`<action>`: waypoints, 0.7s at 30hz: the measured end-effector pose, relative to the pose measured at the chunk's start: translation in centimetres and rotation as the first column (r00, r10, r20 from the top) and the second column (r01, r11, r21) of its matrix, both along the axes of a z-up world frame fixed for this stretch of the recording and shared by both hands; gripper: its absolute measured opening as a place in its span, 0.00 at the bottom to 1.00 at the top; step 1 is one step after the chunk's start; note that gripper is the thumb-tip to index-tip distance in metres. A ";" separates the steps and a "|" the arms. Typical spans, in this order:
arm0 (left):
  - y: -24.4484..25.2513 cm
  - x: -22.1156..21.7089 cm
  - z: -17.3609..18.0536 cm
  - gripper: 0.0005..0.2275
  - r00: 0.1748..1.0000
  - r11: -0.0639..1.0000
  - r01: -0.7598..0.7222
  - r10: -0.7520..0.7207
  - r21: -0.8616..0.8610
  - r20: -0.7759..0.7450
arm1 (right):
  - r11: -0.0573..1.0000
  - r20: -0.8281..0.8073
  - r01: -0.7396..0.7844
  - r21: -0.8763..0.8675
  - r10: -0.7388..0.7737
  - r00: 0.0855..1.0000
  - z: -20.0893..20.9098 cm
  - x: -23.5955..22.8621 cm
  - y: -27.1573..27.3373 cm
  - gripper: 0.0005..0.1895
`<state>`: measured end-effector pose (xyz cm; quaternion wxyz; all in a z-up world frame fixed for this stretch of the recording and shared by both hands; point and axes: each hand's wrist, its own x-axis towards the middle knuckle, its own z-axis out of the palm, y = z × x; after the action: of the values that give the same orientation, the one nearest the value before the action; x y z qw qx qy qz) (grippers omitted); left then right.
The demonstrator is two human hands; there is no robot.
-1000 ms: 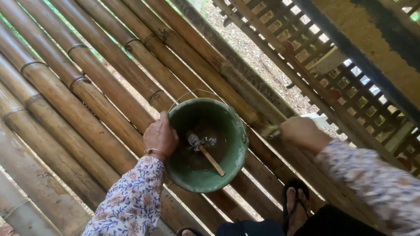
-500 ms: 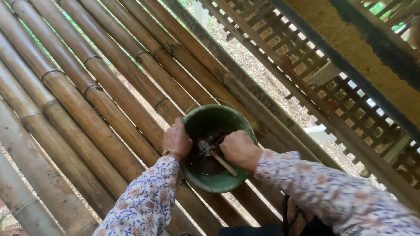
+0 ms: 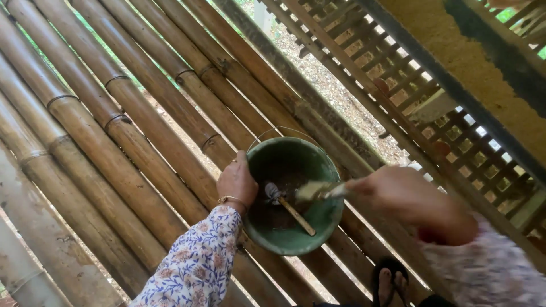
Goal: Applying a protective coating to bamboo slats using a paintbrush and a bucket of liquid.
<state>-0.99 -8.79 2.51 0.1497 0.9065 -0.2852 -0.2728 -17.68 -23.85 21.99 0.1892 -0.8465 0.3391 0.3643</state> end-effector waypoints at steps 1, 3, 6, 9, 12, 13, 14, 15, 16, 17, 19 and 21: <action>-0.3 0.1 0.2 0.14 1.000 1.000 -0.004 0.004 0.001 0.000 | 1.000 0.000 -0.004 0.001 0.004 1.000 0.2 0.1 -1.5 0.19; -0.9 0.0 0.5 0.15 1.000 1.000 -0.003 0.004 0.016 -0.023 | 0.997 -0.016 0.049 -0.053 -0.050 0.999 0.7 0.1 -4.3 0.19; -1.6 -0.1 1.1 0.16 0.998 0.999 -0.021 0.023 0.024 -0.052 | 0.992 0.192 0.128 -0.008 -0.124 0.973 -4.1 1.0 -9.3 0.21; -1.7 -0.3 1.7 0.18 1.000 0.999 -0.011 0.011 0.032 0.003 | 0.994 0.208 0.061 -0.090 -0.041 0.977 -11.6 4.0 -12.9 0.23; -1.8 -0.3 0.6 0.18 1.000 0.999 -0.010 0.009 0.031 0.009 | 0.968 0.174 -0.021 -0.250 0.066 0.983 -18.8 6.9 -14.2 0.21; -1.8 -0.3 0.3 0.18 1.000 0.999 -0.007 0.007 0.034 0.008 | 0.969 0.173 -0.019 -0.247 0.063 0.983 -22.0 6.6 -14.9 0.21; -1.9 -0.3 0.0 0.18 1.000 0.999 0.003 -0.004 0.044 0.021 | 0.945 0.116 -0.043 -0.324 0.085 0.990 -25.2 6.3 -15.5 0.20; -1.8 -0.3 -0.3 0.19 0.999 0.998 0.011 -0.013 0.054 0.032 | 0.915 0.056 -0.073 -0.398 0.103 0.993 -28.5 6.0 -16.0 0.19; -1.8 -0.2 -0.4 0.19 0.999 0.998 0.013 -0.014 0.057 0.030 | 0.916 0.054 -0.072 -0.395 0.102 0.993 -25.8 5.6 -14.9 0.19; -1.8 -0.2 -0.5 0.19 0.999 0.999 0.015 -0.016 0.049 0.032 | 0.914 -0.047 -0.146 -0.380 0.139 0.989 -23.3 5.3 -13.8 0.20; -1.9 0.0 -0.8 0.19 0.999 0.999 0.015 -0.016 0.042 0.031 | 0.908 -0.151 -0.222 -0.355 0.178 0.972 -18.6 5.5 -12.1 0.22; -1.8 0.0 -1.1 0.20 0.999 1.000 0.020 -0.020 0.000 0.043 | 0.936 -0.061 -0.133 -0.327 0.119 0.991 -14.5 6.2 -10.8 0.23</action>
<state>-0.98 -10.63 1.42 0.1410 0.9093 -0.2973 -0.2548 -11.50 -34.63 7.47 0.0140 -0.8786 0.3441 0.3308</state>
